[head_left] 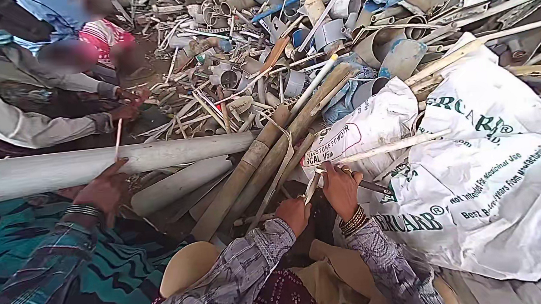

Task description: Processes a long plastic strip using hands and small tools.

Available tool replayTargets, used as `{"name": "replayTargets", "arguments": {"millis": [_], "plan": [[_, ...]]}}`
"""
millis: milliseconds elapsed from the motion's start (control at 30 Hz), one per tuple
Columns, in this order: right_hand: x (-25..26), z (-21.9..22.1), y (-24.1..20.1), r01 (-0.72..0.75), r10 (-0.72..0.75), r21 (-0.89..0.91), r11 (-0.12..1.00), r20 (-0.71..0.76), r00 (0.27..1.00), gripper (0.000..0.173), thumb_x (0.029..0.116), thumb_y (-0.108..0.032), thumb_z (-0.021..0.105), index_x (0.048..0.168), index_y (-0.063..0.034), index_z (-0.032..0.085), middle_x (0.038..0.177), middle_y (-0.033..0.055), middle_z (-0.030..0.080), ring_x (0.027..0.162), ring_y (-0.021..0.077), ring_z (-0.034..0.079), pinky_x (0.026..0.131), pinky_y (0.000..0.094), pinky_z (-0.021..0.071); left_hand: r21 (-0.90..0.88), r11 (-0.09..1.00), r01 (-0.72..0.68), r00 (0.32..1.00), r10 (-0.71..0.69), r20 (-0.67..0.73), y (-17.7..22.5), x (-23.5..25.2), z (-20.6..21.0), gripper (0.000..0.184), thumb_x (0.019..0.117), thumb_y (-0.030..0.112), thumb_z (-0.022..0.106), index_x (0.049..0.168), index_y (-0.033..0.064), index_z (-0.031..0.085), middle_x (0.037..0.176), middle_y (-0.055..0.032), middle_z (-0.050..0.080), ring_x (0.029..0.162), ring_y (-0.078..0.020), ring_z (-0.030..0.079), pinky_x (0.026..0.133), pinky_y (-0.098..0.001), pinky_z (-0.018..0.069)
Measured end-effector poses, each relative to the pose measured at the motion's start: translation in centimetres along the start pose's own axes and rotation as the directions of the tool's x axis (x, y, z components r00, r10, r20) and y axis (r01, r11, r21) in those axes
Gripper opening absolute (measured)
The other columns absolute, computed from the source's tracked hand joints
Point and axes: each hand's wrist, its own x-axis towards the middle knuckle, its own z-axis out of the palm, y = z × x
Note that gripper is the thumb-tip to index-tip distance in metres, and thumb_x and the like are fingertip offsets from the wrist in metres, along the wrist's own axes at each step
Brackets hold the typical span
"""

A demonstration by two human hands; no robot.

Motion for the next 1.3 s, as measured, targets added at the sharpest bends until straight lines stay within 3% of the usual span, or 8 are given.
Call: {"name": "replayTargets", "arguments": {"millis": [200,433,567,700,867,1033,1200,1300], "plan": [[-0.3,-0.5,0.0,0.044,-0.041,-0.047,0.998,0.066,0.997,0.031,0.0987,-0.005,0.054,0.122,-0.007,0.074,0.087,0.0266,0.071,0.084,0.0484,0.07,0.077,0.0642,0.0452,-0.055,0.998,-0.033,0.999,0.032,-0.037,-0.5,0.1,0.0,0.05,0.1134,0.027,0.031,0.135,-0.0124,0.051,0.131,-0.0318,0.059,0.128,-0.0416,0.057,0.108,-0.0518,0.0418],[-0.6,-0.8,-0.4,0.051,-0.038,-0.082,0.995,0.146,0.989,0.031,0.099,-0.001,0.052,0.12,-0.0061,0.074,0.092,0.0275,0.072,0.086,0.0474,0.07,0.076,0.0599,0.0479,-0.124,0.992,-0.025,0.999,0.02,-0.038,-0.3,-0.1,-0.1,0.047,0.1134,0.025,0.031,0.129,-0.0124,0.056,0.122,-0.031,0.062,0.114,-0.0395,0.064,0.101,-0.0497,0.0471],[-2.2,-0.7,-1.6,0.099,-0.095,-0.039,0.994,0.096,0.991,0.026,0.0955,0.001,0.056,0.112,-0.0014,0.076,0.085,0.0272,0.071,0.078,0.0474,0.071,0.065,0.0561,0.0521,-0.069,0.998,0.005,0.998,-0.009,-0.059,-0.3,0.1,-0.5,0.047,0.113,0.025,0.033,0.13,-0.0126,0.056,0.128,-0.0319,0.06,0.125,-0.0407,0.059,0.107,-0.0508,0.0424],[-0.4,-1.5,-1.2,-0.062,0.08,-0.073,0.995,0.281,0.956,0.032,0.1042,-0.007,0.047,0.127,-0.0037,0.069,0.104,0.0289,0.071,0.097,0.0481,0.07,0.079,0.0585,0.0512,-0.012,1.0,-0.006,0.999,0.005,-0.051,0.3,-0.2,0.2,0.049,0.1132,0.026,0.032,0.131,-0.013,0.056,0.13,-0.032,0.06,0.13,-0.0411,0.056,0.109,-0.0503,0.0405],[-1.4,-1.9,-1.9,-0.007,0.021,-0.05,0.999,0.274,0.961,0.029,0.1038,-0.009,0.05,0.122,-0.0017,0.071,0.098,0.0284,0.071,0.09,0.048,0.07,0.074,0.0574,0.0522,0.033,0.999,0.026,0.999,-0.025,-0.04,0.2,0.0,-0.1,0.048,0.1131,0.025,0.032,0.136,-0.0116,0.053,0.134,-0.0318,0.058,0.132,-0.0416,0.054,0.11,-0.0505,0.0402],[0.6,-2.2,-1.7,-0.113,0.154,-0.123,0.986,0.401,0.903,0.035,0.1068,-0.011,0.043,0.133,-0.0046,0.065,0.114,0.0286,0.069,0.105,0.0465,0.068,0.085,0.057,0.0507,0.064,0.998,0.028,1.0,-0.028,0.001,1.0,-0.4,0.3,0.049,0.1136,0.025,0.03,0.139,-0.0107,0.05,0.136,-0.0315,0.057,0.134,-0.0415,0.053,0.111,-0.0509,0.0393],[-1.0,-2.2,-2.3,-0.027,0.06,-0.092,0.995,0.373,0.926,0.031,0.1039,-0.008,0.047,0.126,-0.003,0.069,0.103,0.0281,0.071,0.095,0.0466,0.07,0.076,0.0563,0.0523,0.063,0.996,0.056,0.998,-0.056,-0.007,0.6,0.2,0.0,0.047,0.1133,0.023,0.031,0.141,-0.0102,0.049,0.138,-0.0317,0.055,0.136,-0.0418,0.051,0.112,-0.0514,0.0389],[0.5,-2.0,-1.5,-0.11,0.146,-0.108,0.988,0.418,0.897,0.033,0.1066,-0.012,0.044,0.13,-0.0041,0.066,0.111,0.0277,0.07,0.105,0.0456,0.069,0.084,0.0576,0.051,0.086,0.996,0.036,0.999,-0.036,0.0,0.9,0.1,0.6,0.049,0.1136,0.026,0.03,0.14,-0.0102,0.05,0.137,-0.0312,0.056,0.134,-0.0419,0.053,0.111,-0.0516,0.0399]]}}
